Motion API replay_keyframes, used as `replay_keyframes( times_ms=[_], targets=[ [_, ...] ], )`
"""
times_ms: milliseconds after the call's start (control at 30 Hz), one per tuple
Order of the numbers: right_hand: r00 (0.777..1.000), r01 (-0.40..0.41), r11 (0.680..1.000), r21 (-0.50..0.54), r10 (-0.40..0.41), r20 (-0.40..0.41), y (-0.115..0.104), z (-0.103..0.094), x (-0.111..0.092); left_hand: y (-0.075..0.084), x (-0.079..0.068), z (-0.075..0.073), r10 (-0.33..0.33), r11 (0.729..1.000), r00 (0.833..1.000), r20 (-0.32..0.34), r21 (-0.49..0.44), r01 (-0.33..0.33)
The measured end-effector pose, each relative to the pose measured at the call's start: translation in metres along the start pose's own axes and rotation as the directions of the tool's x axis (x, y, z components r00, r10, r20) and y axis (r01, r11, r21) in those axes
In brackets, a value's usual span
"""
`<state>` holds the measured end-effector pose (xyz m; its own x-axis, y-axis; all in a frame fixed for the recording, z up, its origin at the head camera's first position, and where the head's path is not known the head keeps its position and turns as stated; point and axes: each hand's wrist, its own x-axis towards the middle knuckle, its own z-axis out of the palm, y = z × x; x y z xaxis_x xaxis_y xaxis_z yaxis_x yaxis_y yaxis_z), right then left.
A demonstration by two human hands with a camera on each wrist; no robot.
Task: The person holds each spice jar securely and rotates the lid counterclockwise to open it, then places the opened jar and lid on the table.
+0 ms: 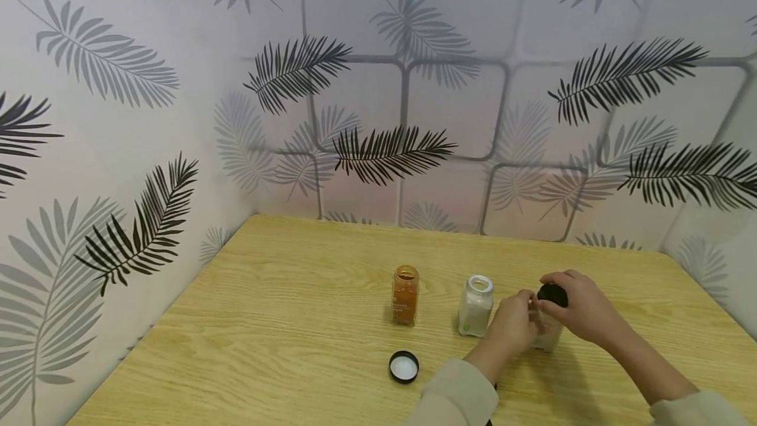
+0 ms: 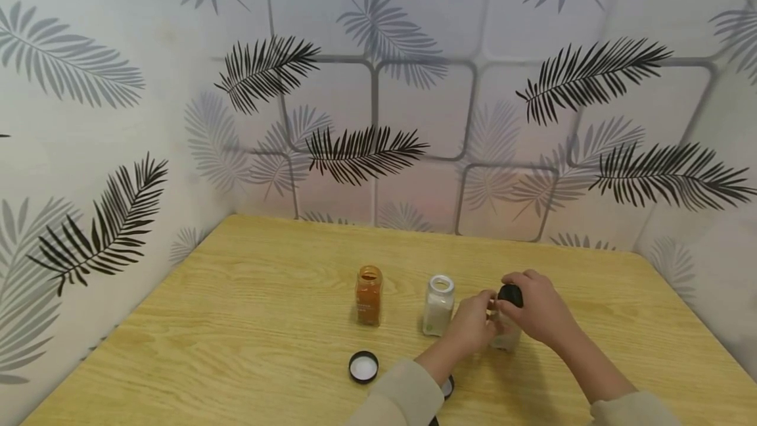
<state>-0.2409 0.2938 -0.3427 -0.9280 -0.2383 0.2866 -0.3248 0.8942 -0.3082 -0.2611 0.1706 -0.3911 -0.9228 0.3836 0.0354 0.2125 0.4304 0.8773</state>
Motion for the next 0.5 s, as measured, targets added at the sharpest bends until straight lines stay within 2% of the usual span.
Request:
replay_keyframes(
  times_ms=[267,500],
  targets=[
    [1.000,0.013,1.000,0.007,-0.013,0.000,0.0000,-0.0011,-0.0010,0.0001,0.0018,-0.0003,0.012,0.999,1.000,-0.008,0.040,-0.012],
    [1.000,-0.023,0.999,-0.049,0.023,-0.012,-0.0023,0.0006,-0.0005,-0.0007,0.0016,-0.0010,0.024,0.995,1.000,-0.005,0.096,-0.024]
  ],
)
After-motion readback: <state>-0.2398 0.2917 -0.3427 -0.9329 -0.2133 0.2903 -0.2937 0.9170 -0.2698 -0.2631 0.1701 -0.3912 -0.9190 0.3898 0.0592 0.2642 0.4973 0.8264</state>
